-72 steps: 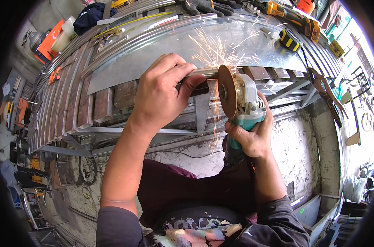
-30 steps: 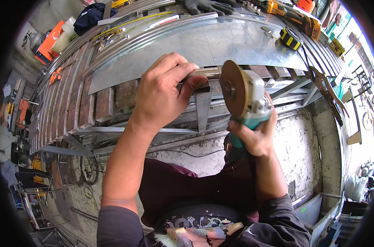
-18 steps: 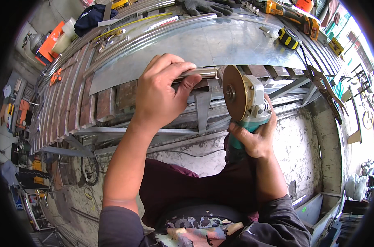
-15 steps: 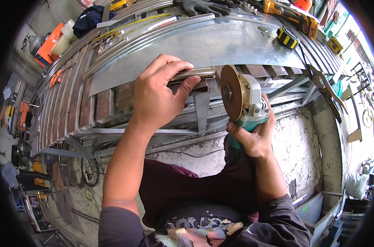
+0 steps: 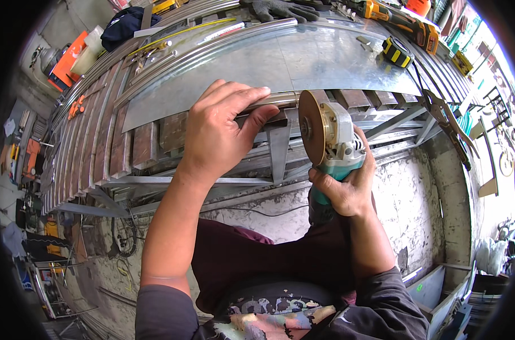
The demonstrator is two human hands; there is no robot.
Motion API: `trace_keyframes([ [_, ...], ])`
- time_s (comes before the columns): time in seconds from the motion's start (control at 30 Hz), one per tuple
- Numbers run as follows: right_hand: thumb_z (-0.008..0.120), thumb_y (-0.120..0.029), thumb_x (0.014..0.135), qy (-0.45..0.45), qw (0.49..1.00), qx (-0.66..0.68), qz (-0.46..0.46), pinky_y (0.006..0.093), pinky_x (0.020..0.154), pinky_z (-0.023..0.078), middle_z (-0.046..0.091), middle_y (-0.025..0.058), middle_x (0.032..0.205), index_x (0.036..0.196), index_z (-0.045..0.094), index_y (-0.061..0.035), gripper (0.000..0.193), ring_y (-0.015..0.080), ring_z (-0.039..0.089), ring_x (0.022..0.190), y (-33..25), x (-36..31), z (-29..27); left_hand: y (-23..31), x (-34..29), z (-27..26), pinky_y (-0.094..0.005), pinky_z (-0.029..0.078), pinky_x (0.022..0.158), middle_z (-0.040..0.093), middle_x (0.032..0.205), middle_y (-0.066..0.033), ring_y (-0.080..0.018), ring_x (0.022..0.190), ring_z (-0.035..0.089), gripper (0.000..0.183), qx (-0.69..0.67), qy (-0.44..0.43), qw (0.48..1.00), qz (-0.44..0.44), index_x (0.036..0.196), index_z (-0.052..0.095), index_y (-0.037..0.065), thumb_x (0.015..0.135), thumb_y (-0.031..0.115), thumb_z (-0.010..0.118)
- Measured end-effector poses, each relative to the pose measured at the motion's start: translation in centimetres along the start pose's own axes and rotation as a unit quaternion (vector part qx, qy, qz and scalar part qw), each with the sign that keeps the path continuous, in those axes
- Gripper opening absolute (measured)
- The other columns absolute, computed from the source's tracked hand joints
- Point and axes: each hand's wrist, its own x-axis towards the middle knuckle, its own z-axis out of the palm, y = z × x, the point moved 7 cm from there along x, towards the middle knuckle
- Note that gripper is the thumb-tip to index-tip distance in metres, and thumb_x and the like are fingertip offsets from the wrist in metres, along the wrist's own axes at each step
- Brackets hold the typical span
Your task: The recorder measures a metal tube with a tape measure, marks it with a permanent marker, and cuts it using an angle grinder.
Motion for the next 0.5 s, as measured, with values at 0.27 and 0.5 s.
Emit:
trace_keyframes([
  [0.27,0.090,-0.015,0.075,0.007,1.000,0.005,0.002,0.0327,0.096,0.056,0.072,0.0089,0.121,0.145,0.055,0.0057,0.081,0.0162,0.067,0.105,0.17,0.08,0.21,-0.02,-0.13,0.01,-0.0357,0.057,0.077,0.080,0.097,-0.0100,-0.0249,0.086,0.071,0.031,-0.005,-0.004,1.000,0.001,0.114,0.085,0.006,0.086,0.012,0.093],
  [0.5,0.089,-0.013,0.076,0.009,1.000,0.005,0.011,0.0327,0.095,0.057,0.072,0.0094,0.121,0.148,0.051,0.0067,0.084,0.0159,0.069,0.105,0.15,0.00,0.25,0.05,-0.07,0.06,-0.0354,0.057,0.076,0.080,0.096,-0.0101,-0.0249,0.085,0.071,0.030,-0.003,-0.004,1.000,0.004,0.114,0.085,0.006,0.086,0.012,0.093],
])
